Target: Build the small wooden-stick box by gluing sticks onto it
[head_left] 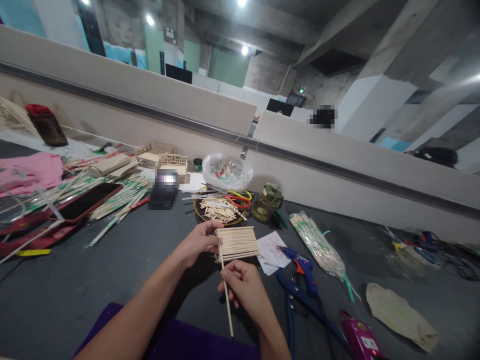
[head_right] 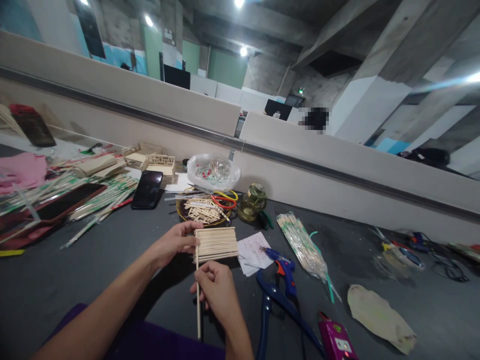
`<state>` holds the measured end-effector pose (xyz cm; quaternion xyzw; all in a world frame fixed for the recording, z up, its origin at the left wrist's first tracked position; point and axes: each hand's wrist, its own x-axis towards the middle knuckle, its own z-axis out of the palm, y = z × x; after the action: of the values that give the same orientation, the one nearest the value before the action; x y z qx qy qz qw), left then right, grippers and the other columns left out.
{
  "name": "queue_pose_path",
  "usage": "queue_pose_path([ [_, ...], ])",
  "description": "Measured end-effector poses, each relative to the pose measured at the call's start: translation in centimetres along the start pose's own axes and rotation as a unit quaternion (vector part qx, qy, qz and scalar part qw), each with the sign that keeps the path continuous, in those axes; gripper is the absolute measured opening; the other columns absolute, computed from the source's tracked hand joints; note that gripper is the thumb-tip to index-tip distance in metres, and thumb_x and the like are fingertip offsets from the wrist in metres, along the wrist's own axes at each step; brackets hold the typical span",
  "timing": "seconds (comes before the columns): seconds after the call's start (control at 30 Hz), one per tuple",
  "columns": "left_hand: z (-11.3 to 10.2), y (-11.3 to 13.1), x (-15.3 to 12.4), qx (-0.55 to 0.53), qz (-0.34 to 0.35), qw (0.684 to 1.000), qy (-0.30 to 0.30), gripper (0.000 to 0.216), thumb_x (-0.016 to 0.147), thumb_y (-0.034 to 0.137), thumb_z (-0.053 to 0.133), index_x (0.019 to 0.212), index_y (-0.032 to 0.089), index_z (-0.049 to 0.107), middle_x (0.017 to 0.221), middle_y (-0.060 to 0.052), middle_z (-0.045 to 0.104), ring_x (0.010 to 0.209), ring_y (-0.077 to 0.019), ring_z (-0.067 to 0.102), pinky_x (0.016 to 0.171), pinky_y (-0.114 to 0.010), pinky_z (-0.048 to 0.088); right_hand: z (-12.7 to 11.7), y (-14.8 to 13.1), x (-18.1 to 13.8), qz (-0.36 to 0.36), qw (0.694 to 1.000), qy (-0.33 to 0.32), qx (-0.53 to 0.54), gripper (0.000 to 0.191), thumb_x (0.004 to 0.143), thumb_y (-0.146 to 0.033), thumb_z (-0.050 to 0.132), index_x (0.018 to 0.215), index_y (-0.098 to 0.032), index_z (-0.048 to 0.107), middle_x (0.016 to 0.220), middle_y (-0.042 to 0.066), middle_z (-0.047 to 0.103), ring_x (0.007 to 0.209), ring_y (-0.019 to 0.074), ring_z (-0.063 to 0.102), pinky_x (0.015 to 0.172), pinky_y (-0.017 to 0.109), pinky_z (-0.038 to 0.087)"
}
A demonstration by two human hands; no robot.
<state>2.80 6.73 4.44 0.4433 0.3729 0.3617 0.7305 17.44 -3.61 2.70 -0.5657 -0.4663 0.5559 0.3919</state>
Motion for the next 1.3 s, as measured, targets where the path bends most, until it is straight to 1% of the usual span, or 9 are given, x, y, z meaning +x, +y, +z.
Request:
queue_pose_path([
  [0.4,-0.16,0.11,-0.1,-0.001,-0.003,1.0,-0.019,0.047,0.062,0.013,0.072,0.105,0.017,0.054,0.094,-0.003,0.059,0.076,-0.0133,0.06,0.064,-0.027,0.051,-0.02,0.5,0.28,0.013,1.0,-0.005,0.008,0.03,0.075,-0.043,0.06,0.075,-0.014,0.056,0.061,0.004,0.067,0.036,0.0062,0.045,0.03,0.014,0.034],
  [0.77,-0.07,0.12,-0.03,0.004,0.001,1.0,-0.011,0.048,0.059,0.014,0.073,0.103,0.017,0.055,0.095,-0.003,0.059,0.077,-0.0137,0.059,0.065,-0.028,0.051,-0.05,0.49,0.33,0.012,1.0,-0.005,-0.004,0.029,0.077,-0.043,0.059,0.076,-0.014,0.056,0.062,0.004,0.067,0.039,0.0066,0.046,0.031,0.014,0.034],
  [0.97,-0.16,-0.01,0.07,0.004,0.003,1.0,-0.011,0.048,0.058,0.014,0.073,0.103,0.017,0.055,0.097,-0.003,0.059,0.078,-0.0144,0.06,0.065,-0.028,0.051,-0.01,0.32,0.29,0.008,1.0,-0.008,0.006,0.032,0.077,-0.046,0.06,0.075,-0.014,0.056,0.063,0.004,0.066,0.04,0.0065,0.044,0.033,0.015,0.034],
  [1.13,-0.35,-0.28,0.26,-0.001,0.008,1.0,-0.019,0.047,0.059,0.012,0.071,0.103,0.018,0.055,0.097,-0.003,0.059,0.08,-0.0149,0.061,0.066,-0.028,0.051,-0.07,0.29,0.22,0.007,1.0,-0.001,0.015,0.031,0.076,-0.043,0.064,0.074,-0.013,0.059,0.063,0.003,0.066,0.047,0.0071,0.049,0.042,0.016,0.036],
  [1.2,-0.34,-0.27,0.24,0.0,0.008,1.0,-0.02,0.047,0.06,0.012,0.071,0.103,0.017,0.055,0.097,-0.004,0.059,0.079,-0.0141,0.06,0.065,-0.027,0.051,-0.09,0.26,0.18,0.009,0.999,-0.013,0.048,0.031,0.076,-0.043,0.067,0.076,-0.012,0.061,0.066,0.004,0.066,0.052,0.0084,0.055,0.049,0.018,0.04],
  [1.3,-0.27,-0.15,0.15,-0.001,0.01,1.0,-0.019,0.047,0.06,0.012,0.073,0.103,0.017,0.055,0.095,-0.003,0.059,0.075,-0.0124,0.059,0.063,-0.025,0.051,-0.03,0.3,0.05,0.038,0.99,-0.044,0.126,0.035,0.075,-0.043,0.07,0.084,-0.01,0.064,0.072,0.006,0.068,0.058,0.0112,0.061,0.056,0.022,0.046],
])
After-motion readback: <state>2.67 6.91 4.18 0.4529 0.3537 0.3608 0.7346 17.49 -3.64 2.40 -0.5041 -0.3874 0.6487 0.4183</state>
